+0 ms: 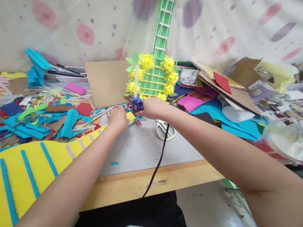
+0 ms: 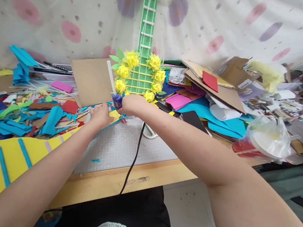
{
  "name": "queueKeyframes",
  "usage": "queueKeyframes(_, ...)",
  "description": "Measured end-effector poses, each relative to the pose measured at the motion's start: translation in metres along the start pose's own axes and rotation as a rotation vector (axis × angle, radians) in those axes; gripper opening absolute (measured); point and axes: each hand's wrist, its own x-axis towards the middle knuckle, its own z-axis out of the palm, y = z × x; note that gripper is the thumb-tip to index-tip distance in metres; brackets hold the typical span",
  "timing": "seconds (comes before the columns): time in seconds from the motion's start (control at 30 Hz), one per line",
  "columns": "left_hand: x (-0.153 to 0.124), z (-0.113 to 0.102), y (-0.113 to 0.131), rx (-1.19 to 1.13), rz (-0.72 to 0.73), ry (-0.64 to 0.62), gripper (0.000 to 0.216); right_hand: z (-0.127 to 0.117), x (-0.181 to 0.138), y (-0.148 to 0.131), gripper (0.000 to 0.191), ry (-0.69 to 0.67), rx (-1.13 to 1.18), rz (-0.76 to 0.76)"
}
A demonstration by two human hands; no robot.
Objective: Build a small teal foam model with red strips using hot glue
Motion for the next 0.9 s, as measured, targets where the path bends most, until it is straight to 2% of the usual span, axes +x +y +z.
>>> queueKeyframes(0.1,0.000,0.000,0.000,0.000,-0.001,-0.001,0.055,0.001,-0.010,0.017,0.044,0.080,0.128,0.001)
queueKeyframes(0.2,0.000,0.000,-0.001,0.002,0.002,0.001,0.055,0.014,-0.022,0.044,0.041,0.194,0.385,-0.042)
queueKeyframes(0.27,0.000,0.001,-0.001,0.007,0.006,0.002,0.054,0.031,-0.029,0.066,0.044,0.273,0.604,-0.031)
queueKeyframes(0.37,0.000,0.001,-0.001,0.013,0.008,0.006,0.051,0.066,-0.035,0.097,0.049,0.392,0.896,0.107)
queueKeyframes(0.43,0.000,0.000,-0.001,0.014,0.006,0.009,0.051,0.090,-0.036,0.114,0.048,0.494,0.998,0.210)
queueKeyframes(0.5,-0.001,-0.001,0.000,0.016,0.001,0.005,0.053,0.111,-0.035,0.125,0.046,0.544,0.995,0.334)
queueKeyframes(0.67,-0.001,-0.002,0.000,0.016,-0.005,-0.006,0.054,0.143,-0.022,0.136,0.047,0.482,0.835,0.443)
queueKeyframes(0.8,0.000,0.001,-0.003,-0.016,0.036,-0.014,0.051,0.146,-0.016,0.138,0.052,0.450,0.705,0.477)
queueKeyframes(0.9,0.001,0.002,-0.003,-0.023,0.034,-0.014,0.054,0.141,-0.028,0.138,0.054,0.574,0.601,0.464)
